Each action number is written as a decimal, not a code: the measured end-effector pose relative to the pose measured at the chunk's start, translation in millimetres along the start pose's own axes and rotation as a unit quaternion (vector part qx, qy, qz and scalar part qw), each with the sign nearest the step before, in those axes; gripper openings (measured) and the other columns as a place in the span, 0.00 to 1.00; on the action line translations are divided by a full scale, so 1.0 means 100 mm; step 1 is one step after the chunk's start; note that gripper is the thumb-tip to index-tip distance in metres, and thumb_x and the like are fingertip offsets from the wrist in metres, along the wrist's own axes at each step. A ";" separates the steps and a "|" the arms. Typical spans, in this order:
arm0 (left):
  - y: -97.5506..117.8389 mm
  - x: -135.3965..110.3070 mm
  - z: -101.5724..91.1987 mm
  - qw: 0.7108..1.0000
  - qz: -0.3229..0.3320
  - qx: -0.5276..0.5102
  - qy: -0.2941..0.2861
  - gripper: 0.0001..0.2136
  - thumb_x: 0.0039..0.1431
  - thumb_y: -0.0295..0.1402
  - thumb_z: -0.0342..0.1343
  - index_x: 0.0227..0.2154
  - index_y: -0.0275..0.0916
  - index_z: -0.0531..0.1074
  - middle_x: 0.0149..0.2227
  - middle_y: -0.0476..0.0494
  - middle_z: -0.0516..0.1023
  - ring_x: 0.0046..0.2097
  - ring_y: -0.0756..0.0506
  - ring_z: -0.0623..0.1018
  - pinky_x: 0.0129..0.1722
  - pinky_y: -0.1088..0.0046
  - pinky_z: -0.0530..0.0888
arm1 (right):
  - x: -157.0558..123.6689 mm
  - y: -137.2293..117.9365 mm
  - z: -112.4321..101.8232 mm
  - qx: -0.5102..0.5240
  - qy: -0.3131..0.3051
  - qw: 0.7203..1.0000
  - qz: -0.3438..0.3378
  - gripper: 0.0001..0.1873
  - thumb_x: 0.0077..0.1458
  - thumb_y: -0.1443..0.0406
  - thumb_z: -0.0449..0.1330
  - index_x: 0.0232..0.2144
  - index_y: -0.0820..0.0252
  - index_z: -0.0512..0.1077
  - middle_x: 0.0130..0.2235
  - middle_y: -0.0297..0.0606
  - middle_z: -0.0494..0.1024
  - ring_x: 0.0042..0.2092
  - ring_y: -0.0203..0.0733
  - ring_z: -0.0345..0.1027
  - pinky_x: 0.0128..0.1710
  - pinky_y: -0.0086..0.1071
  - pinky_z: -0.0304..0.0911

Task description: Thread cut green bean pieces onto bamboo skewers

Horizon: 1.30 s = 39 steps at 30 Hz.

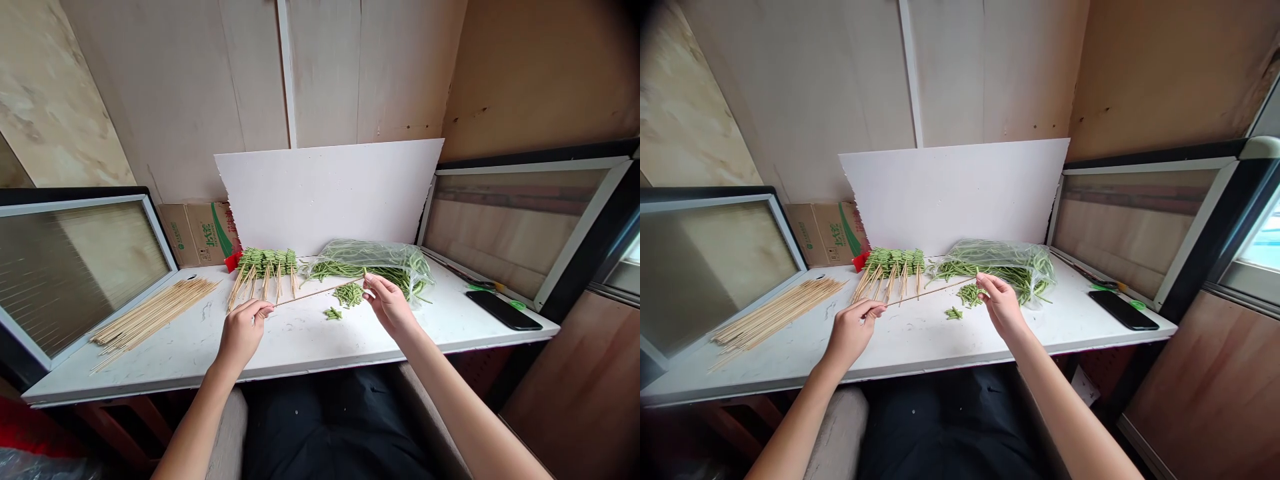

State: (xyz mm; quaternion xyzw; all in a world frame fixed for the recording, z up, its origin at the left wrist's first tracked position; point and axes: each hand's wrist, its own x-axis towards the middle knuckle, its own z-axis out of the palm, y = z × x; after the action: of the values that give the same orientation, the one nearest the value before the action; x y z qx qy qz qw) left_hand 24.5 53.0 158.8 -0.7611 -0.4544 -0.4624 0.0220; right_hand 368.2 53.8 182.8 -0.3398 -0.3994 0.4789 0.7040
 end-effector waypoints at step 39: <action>0.08 -0.10 0.14 0.999 0.043 -0.003 0.018 0.18 0.57 0.18 0.45 0.36 0.41 0.78 0.33 0.47 0.83 0.34 0.47 0.82 0.36 0.75 0.77 | -0.12 0.08 0.12 -0.022 0.028 0.997 -0.068 0.17 0.44 0.49 0.77 0.30 0.52 0.82 0.33 0.35 0.77 0.37 0.42 0.65 0.39 0.38 0.60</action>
State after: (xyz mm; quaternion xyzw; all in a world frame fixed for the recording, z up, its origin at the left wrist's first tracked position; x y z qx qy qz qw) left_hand 38.2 48.2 146.8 -0.7718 -0.4191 -0.4757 0.0479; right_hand 351.6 45.9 178.9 -0.3409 -0.4121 0.4111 0.7382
